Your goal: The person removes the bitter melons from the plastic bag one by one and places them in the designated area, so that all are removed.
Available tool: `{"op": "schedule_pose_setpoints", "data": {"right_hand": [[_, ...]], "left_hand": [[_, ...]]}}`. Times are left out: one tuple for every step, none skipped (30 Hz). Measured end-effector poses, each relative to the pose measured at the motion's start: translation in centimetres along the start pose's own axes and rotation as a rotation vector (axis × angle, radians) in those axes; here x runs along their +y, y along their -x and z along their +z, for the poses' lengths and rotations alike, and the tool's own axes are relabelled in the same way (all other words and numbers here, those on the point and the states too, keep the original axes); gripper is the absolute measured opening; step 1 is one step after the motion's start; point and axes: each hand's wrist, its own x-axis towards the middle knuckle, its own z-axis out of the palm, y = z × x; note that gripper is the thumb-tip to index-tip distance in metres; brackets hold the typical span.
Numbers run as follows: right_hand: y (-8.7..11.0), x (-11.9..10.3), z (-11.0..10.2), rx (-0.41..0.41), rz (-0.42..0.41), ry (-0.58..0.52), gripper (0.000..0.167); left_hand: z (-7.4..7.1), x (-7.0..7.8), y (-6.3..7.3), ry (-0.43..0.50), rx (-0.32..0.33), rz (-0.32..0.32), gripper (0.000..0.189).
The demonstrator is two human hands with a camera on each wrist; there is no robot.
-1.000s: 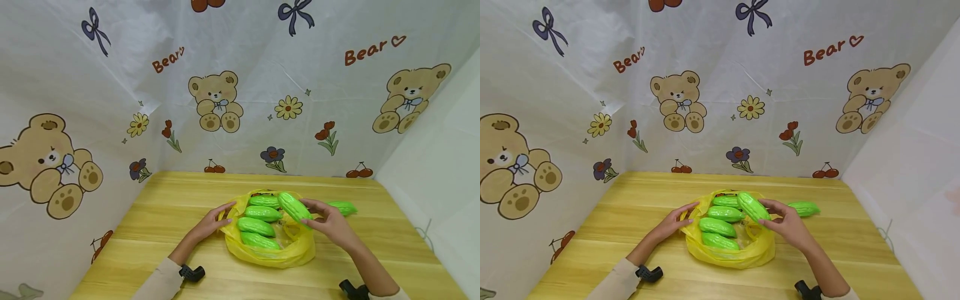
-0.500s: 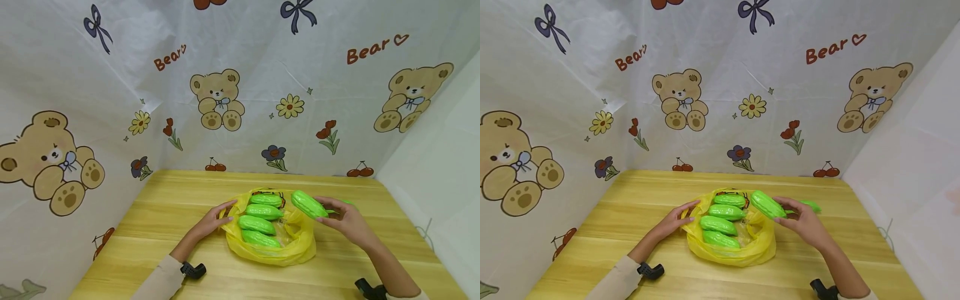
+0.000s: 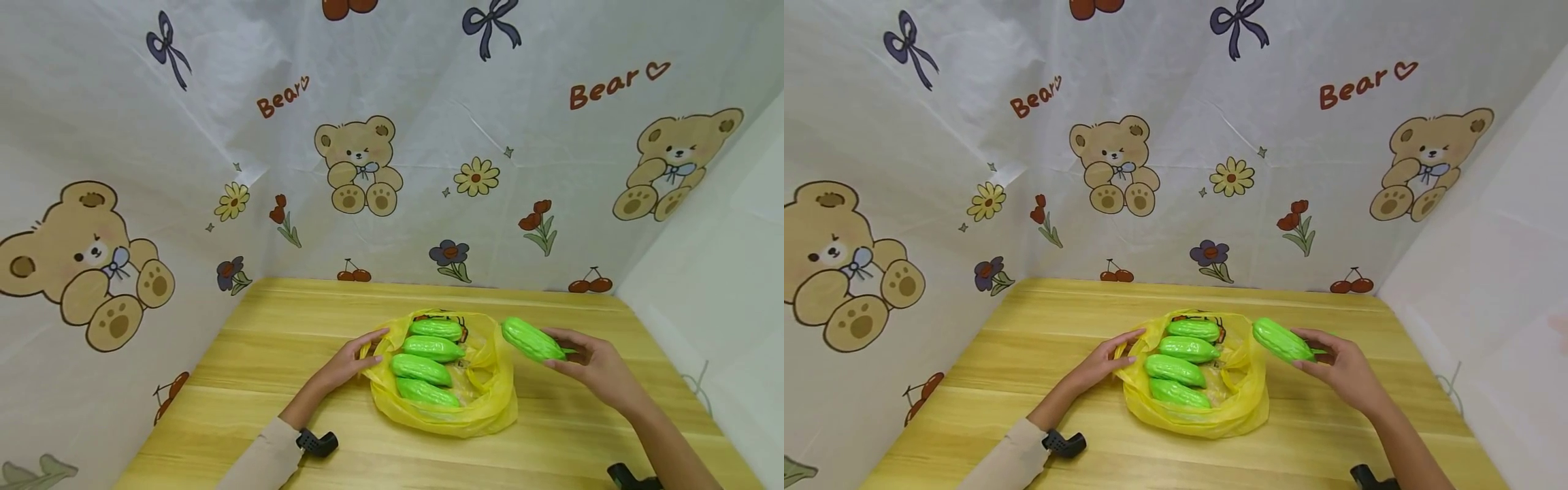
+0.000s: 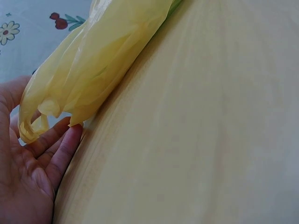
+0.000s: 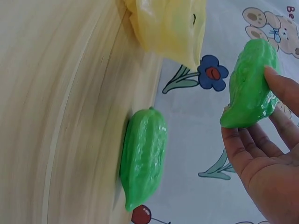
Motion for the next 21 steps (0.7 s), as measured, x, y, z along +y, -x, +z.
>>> {"op": "schedule_pose_setpoints", "data": {"right_hand": [[0.1,0.2,-0.2,0.004,0.003,0.008,0.051],[0.2,0.3,-0.4,0.008,0.004,0.016,0.051],[0.2,0.5,-0.5,0.013,0.004,0.024,0.051],[0.2,0.8,-0.7,0.018,0.002,0.033,0.051],[0.2,1.0,-0.9,0.022,-0.002,0.041,0.051],[0.3,1.2,-1.0,0.023,-0.006,0.048,0.051],[0.3,1.4,-1.2,0.025,-0.01,0.057,0.051],[0.3,1.6,-1.3,0.026,-0.012,0.063,0.051],[0.3,1.8,-1.4,0.027,-0.012,0.073,0.051],[0.3,2.0,-1.6,0.027,-0.011,0.084,0.051],[0.3,2.2,-1.7,0.027,-0.009,0.092,0.051],[0.3,2.4,-1.8,0.027,-0.006,0.099,0.051],[0.4,2.6,-2.0,0.027,-0.003,0.106,0.051],[0.4,2.8,-2.1,0.027,-0.001,0.11,0.051],[0.4,3.0,-2.2,0.029,0.001,0.113,0.051],[0.4,3.2,-2.3,0.029,0.002,0.114,0.051],[0.4,3.4,-2.5,0.031,0.0,0.115,0.051],[0.5,3.7,-2.6,0.031,0.0,0.115,0.051],[0.5,3.9,-2.7,0.033,0.0,0.119,0.05],[0.5,4.1,-2.8,0.034,-0.001,0.121,0.05],[0.5,4.4,-3.0,0.036,-0.001,0.125,0.049]], "left_hand": [[0.0,0.0,0.0,-0.001,0.0,0.001,0.059],[0.0,0.0,0.0,-0.004,0.001,0.003,0.059],[0.0,0.0,0.0,-0.005,0.001,0.004,0.059],[0.1,0.0,0.0,-0.006,0.001,0.007,0.059],[0.1,0.0,0.0,-0.003,0.001,0.006,0.059],[0.1,0.0,0.0,-0.001,0.001,0.006,0.059],[0.0,0.0,0.0,0.0,0.002,0.006,0.059],[0.0,0.0,0.0,0.002,0.001,0.006,0.059],[0.0,0.0,0.0,0.005,0.001,0.007,0.059],[0.0,0.0,0.0,0.006,0.001,0.009,0.059],[0.0,-0.1,0.0,0.008,0.002,0.008,0.059],[0.0,-0.1,0.0,0.008,0.003,0.009,0.059],[0.0,-0.1,0.0,0.007,0.004,0.01,0.059],[0.0,-0.1,0.0,0.006,0.005,0.01,0.059],[0.0,-0.1,0.0,0.005,0.007,0.011,0.059],[0.0,-0.1,0.0,0.005,0.008,0.009,0.058],[0.0,-0.1,0.0,0.002,0.009,0.009,0.058],[0.0,-0.1,0.0,0.0,0.009,0.009,0.058],[0.0,-0.1,0.0,-0.002,0.01,0.005,0.058],[0.0,0.0,0.0,-0.002,0.01,0.002,0.058],[0.0,0.0,0.0,-0.004,0.01,0.002,0.057]]}}
